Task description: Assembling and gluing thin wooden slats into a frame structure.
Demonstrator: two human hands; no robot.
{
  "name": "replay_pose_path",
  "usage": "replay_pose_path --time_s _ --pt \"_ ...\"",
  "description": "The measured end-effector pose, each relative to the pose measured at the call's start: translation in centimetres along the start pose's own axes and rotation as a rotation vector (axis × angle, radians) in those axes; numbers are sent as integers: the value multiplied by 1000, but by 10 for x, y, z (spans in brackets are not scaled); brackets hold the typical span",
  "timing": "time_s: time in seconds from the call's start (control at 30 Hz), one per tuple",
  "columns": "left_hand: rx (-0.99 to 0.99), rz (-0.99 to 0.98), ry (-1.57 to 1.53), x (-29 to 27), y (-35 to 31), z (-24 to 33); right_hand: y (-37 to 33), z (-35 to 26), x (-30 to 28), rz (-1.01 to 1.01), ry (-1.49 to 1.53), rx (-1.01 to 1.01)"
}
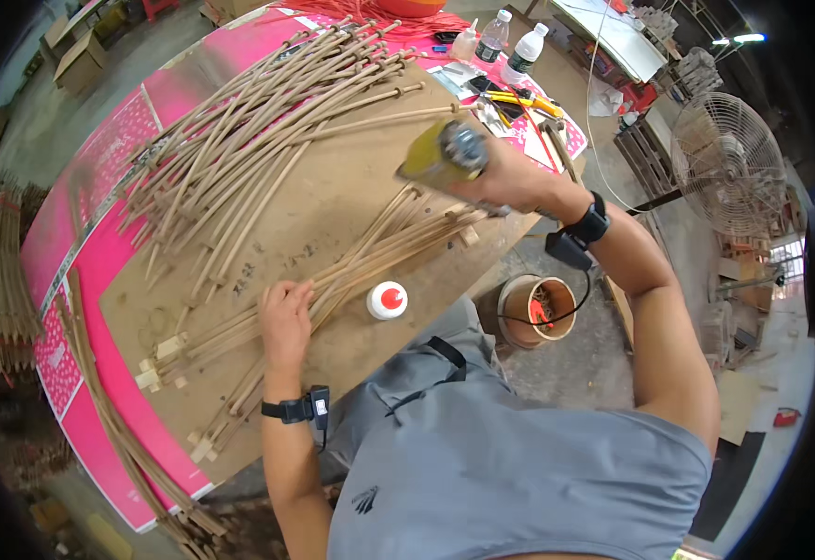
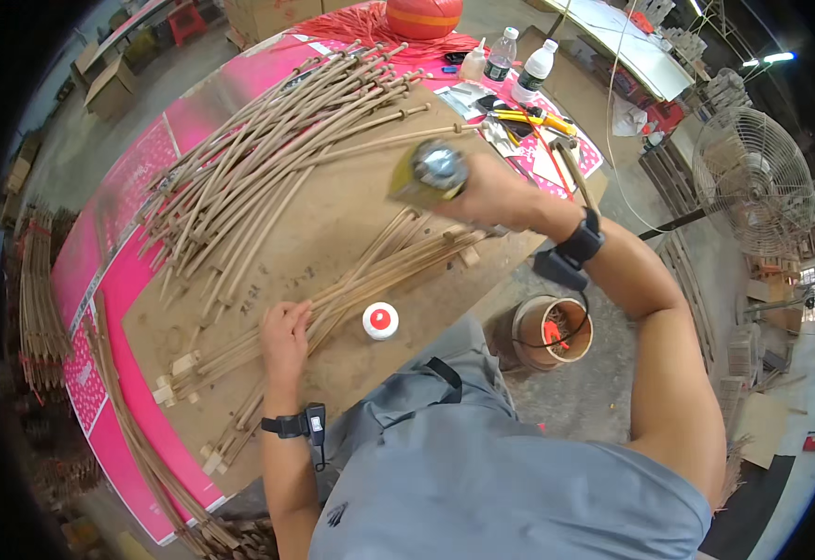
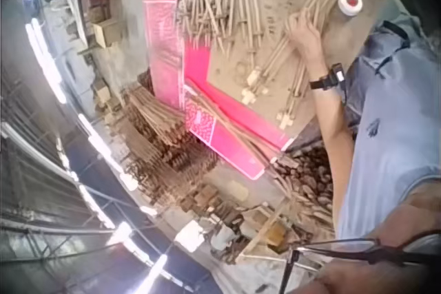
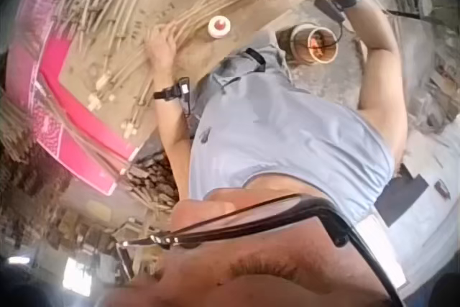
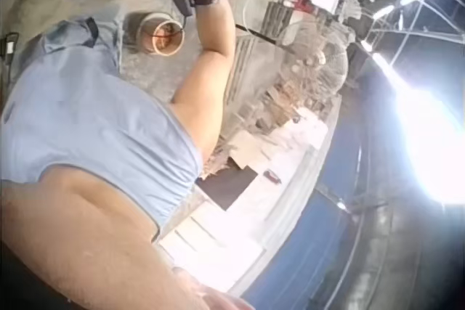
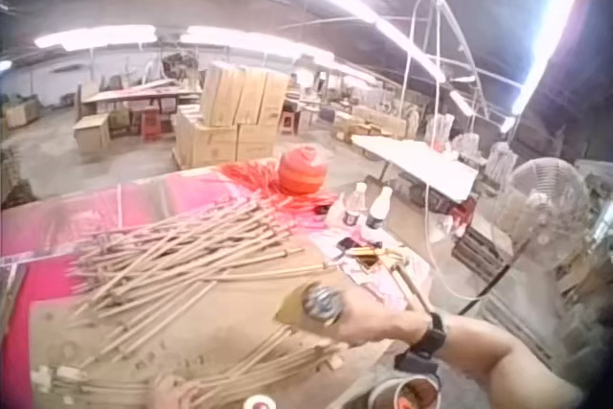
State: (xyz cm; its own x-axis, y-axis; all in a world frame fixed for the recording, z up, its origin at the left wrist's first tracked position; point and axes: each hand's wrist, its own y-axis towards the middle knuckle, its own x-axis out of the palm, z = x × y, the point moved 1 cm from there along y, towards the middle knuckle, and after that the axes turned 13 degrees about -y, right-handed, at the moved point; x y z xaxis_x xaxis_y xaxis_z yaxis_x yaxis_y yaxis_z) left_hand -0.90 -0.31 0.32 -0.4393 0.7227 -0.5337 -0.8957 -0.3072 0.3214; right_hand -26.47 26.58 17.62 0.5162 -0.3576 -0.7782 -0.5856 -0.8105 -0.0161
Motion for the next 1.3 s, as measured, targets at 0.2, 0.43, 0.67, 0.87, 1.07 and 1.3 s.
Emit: replay_pose_path --time_s 0.2,0.43,0.67,0.87,1.07,1.3 --pt "52 74 58 -1 4 1 23 -38 61 -353 -181 110" --pt "54 82 43 1 3 -1 30 -40 86 -386 -252 -32" --pt "59 91 17 2 3 -3 32 -46 87 -430 -286 22" --pt "80 93 17 3 4 -4 31 -48 87 -457 -350 12" --pt "82 90 22 3 6 -2 28 -34 95 -450 -317 45" --pt "75 98 25 2 4 -3 29 -42 90 -446 -336 1"
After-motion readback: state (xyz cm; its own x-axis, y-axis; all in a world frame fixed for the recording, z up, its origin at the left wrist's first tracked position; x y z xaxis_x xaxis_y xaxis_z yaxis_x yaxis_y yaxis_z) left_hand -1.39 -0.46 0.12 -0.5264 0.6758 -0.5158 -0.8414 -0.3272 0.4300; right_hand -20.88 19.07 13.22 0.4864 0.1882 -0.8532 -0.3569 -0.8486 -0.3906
